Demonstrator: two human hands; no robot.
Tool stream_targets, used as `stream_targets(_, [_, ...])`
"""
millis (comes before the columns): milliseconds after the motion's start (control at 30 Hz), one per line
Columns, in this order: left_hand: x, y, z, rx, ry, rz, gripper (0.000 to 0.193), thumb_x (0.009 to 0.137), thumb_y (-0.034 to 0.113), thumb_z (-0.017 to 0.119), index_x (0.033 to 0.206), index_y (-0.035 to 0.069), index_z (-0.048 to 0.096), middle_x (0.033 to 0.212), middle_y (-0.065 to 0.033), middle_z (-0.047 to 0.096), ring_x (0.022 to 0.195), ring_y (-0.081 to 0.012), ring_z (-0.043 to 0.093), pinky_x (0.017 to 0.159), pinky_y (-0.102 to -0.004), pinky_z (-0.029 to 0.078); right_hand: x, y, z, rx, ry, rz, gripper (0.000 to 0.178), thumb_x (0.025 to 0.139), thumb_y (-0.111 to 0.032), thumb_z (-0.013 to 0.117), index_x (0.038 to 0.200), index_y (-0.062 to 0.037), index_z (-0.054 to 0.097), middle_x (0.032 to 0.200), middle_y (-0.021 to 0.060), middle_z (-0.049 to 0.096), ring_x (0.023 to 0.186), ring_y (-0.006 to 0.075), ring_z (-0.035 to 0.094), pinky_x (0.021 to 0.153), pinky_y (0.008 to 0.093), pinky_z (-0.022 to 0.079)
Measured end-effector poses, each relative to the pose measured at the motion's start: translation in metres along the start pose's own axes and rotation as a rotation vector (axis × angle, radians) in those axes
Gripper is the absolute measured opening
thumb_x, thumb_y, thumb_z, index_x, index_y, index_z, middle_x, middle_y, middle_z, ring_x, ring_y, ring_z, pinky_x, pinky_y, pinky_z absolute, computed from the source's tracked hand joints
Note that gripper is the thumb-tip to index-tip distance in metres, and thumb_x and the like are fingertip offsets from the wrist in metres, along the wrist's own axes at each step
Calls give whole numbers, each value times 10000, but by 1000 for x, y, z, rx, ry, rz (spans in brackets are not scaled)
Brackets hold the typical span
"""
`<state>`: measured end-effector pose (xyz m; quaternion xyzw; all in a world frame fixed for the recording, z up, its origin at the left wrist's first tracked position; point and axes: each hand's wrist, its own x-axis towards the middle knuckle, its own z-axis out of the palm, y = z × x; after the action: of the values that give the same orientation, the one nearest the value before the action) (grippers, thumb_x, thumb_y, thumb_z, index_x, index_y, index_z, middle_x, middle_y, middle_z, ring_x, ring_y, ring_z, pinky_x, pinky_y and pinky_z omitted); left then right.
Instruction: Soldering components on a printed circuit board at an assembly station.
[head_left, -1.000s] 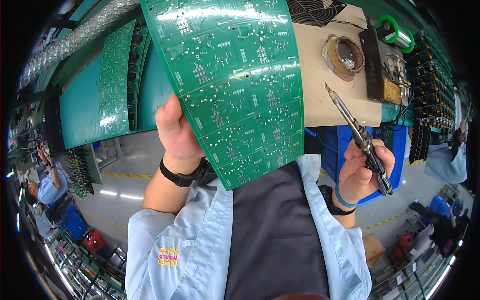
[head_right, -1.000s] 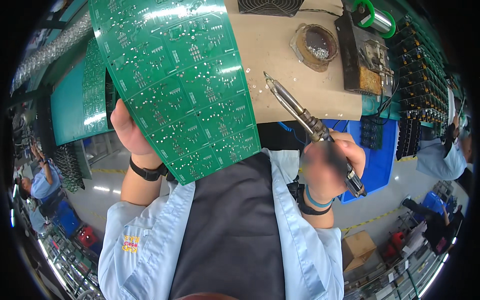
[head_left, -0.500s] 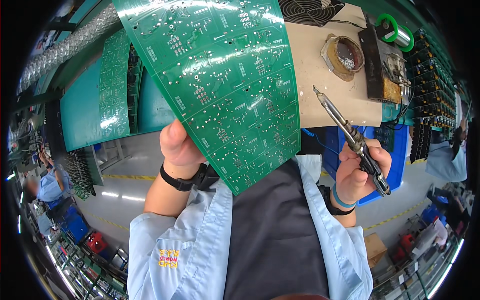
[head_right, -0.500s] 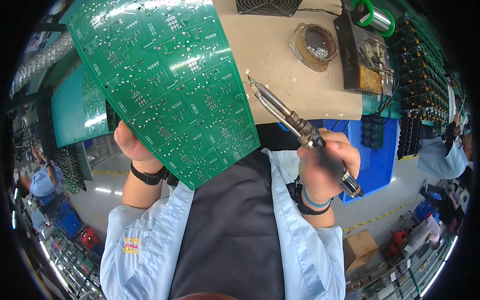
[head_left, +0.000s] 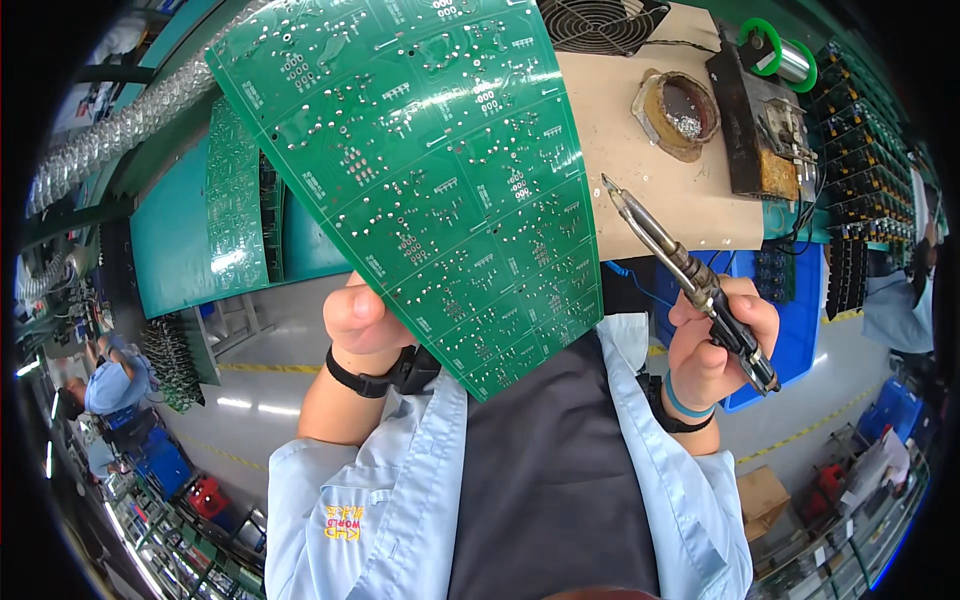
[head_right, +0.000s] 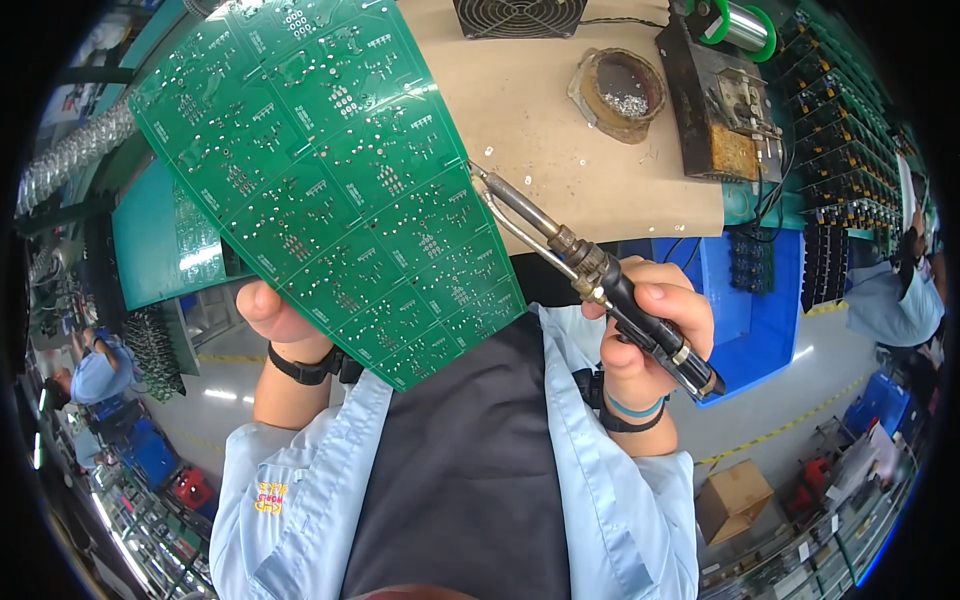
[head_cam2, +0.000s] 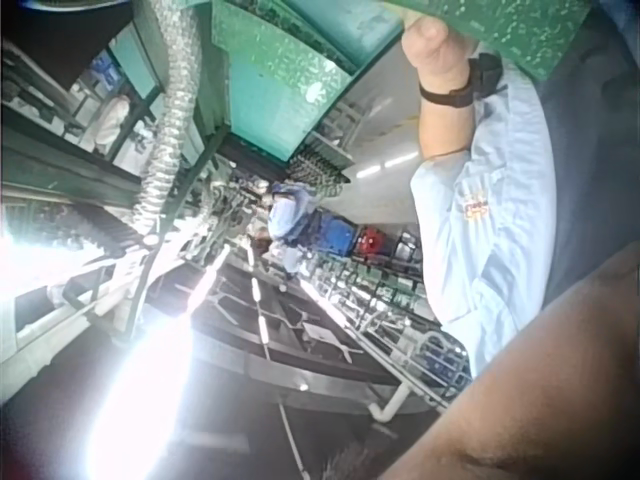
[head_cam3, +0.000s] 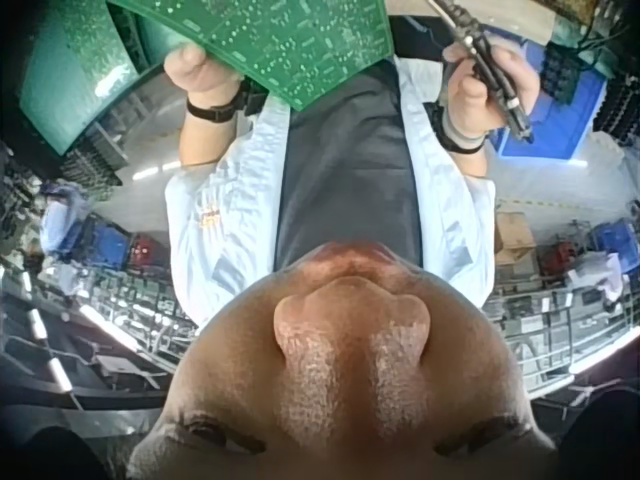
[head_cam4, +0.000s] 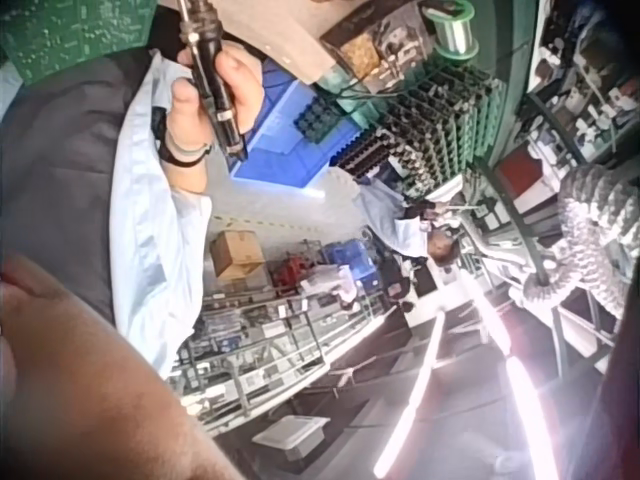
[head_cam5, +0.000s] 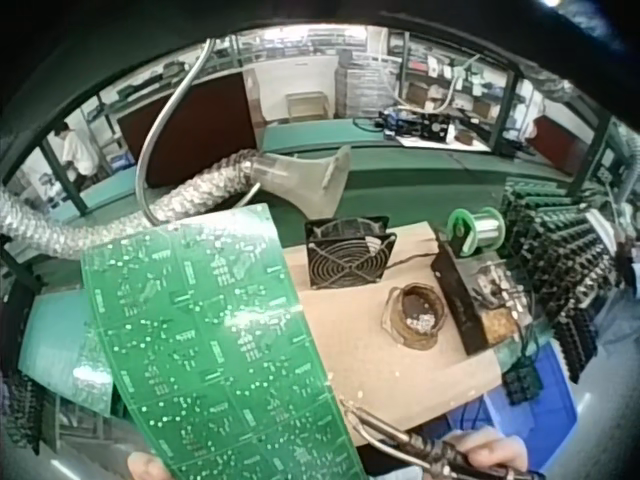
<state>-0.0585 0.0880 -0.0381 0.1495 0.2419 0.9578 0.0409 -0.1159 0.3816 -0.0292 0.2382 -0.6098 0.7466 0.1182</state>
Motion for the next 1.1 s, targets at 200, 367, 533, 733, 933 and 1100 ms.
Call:
stream_targets(200, [2, -1, 4, 19, -28, 3, 773, 789, 303, 643, 1433, -17, 359, 1390, -179, 494, 1232, -307, 520, 1005, -426, 440, 0, -1, 2, -2, -8, 18, 558, 849, -392, 724, 1207, -34, 492, 865, 145, 540, 651, 204, 525, 544, 308, 440])
stream_targets(367, [-1, -1, 5, 35, -13, -14, 793, 775, 286, 653, 1442, -12, 345, 1395, -170, 489, 1246, -303, 509, 1010, -426, 433, 2, 0, 4, 0, -9, 17, 564, 844, -388, 730, 1205, -26, 491, 878, 150, 539, 660, 205, 527, 549, 304, 446])
stream_targets(533, [-4, 0, 2, 61, -15, -62, 799, 767, 266, 655, 1447, -9, 339, 1401, -162, 484, 1258, -302, 498, 1019, -424, 422, 4, 2, 8, 5, 8, 4, 567, 840, -382, 736, 1204, -24, 489, 897, 154, 538, 679, 206, 532, 557, 302, 455])
stream_targets(733, [-5, -1, 6, 108, 12, -91, 809, 762, 261, 659, 1451, -11, 334, 1402, -159, 482, 1270, -302, 489, 1034, -431, 409, 6, -1, 11, 21, 14, 21, 567, 834, -373, 745, 1203, -27, 489, 908, 155, 536, 698, 205, 541, 563, 304, 463])
stream_targets(933, [-6, -4, 8, 44, 27, -133, 816, 756, 266, 670, 1448, -13, 340, 1402, -163, 481, 1276, -304, 483, 1042, -435, 400, 10, -1, 13, 45, 34, 7, 562, 828, -366, 754, 1193, -28, 494, 911, 153, 541, 692, 205, 547, 568, 302, 469])
stream_targets(1100, [-8, -4, 5, 114, 66, -160, 822, 743, 276, 680, 1439, -16, 354, 1404, -162, 476, 1273, -303, 484, 1041, -437, 400, 11, -2, 12, 8, 8, -17, 556, 816, -352, 769, 1180, -29, 499, 913, 155, 551, 682, 208, 558, 580, 298, 478])
